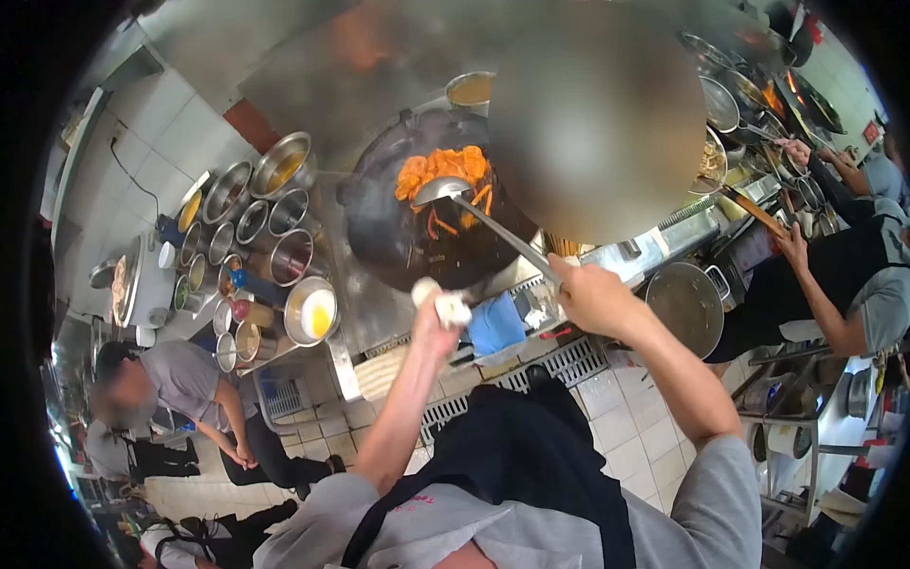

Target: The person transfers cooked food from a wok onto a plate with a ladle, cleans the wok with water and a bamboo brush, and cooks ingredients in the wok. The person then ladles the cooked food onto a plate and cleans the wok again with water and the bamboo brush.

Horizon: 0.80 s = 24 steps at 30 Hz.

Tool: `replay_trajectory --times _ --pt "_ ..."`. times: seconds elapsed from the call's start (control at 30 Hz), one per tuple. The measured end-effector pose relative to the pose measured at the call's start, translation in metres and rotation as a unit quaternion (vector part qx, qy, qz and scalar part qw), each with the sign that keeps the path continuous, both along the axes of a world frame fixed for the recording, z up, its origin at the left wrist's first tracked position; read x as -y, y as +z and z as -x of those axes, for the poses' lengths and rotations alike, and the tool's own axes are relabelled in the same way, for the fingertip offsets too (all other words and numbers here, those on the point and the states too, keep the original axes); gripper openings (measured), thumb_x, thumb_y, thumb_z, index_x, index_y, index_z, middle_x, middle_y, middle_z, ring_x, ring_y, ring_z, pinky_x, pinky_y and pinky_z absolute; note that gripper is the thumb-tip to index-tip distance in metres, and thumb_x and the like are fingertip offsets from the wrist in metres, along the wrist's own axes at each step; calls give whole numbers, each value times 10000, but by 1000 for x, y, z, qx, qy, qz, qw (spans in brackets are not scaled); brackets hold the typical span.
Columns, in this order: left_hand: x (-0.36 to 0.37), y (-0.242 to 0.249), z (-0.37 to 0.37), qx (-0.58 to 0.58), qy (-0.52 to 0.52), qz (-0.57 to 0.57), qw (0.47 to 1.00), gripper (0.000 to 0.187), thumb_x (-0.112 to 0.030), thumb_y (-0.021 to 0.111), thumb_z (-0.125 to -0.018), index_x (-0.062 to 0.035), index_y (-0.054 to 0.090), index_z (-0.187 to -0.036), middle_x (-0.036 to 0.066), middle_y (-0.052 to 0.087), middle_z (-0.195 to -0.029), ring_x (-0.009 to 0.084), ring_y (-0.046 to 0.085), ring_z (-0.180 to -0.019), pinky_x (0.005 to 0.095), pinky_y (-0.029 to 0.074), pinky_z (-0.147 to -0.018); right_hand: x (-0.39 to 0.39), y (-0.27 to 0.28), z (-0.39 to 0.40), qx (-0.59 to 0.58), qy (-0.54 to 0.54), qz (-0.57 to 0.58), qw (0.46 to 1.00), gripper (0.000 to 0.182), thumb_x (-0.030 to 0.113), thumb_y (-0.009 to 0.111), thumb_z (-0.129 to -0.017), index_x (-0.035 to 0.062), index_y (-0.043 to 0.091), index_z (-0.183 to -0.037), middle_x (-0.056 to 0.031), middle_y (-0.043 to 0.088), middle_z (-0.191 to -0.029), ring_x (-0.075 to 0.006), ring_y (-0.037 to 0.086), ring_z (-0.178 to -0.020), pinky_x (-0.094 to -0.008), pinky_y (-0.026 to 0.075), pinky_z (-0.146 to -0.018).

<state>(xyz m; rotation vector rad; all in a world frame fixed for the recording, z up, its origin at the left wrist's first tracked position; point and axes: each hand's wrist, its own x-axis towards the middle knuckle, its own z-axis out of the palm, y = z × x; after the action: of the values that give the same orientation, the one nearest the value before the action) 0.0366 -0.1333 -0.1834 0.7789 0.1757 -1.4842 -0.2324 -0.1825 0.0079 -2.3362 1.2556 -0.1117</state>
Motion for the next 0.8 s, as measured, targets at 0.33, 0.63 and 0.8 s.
replay_trajectory --times 0.33,0.63,0.8 --pt "-9 68 -46 85 -39 -43 995 136 -70 549 -808 -58 528 -942 119 629 -805 281 663 -657 400 592 -578 -45 -10 7 308 -227 -295 875 653 33 608 -884 -35 306 -1459 22 485 -618 -67 453 -447 -241 378 -408" --pt "-39 77 18 376 78 18 923 449 76 518 -710 27 436 -1150 125 591 -847 232 641 -659 353 561 -586 -52 -18 -18 487 -283 -477 674 500 123 562 -944 86 364 -1401 -16 471 -624 -106 443 -388 -257 379 -333" --pt "-40 97 -24 287 -35 -61 955 195 -1 555 -753 50 532 -940 156 625 -752 302 670 -650 391 559 -563 -19 -24 1 560 -227 -675 423 158 170 555 -965 123 436 -1058 -3 469 -670 -83 419 -429 -246 316 -333"
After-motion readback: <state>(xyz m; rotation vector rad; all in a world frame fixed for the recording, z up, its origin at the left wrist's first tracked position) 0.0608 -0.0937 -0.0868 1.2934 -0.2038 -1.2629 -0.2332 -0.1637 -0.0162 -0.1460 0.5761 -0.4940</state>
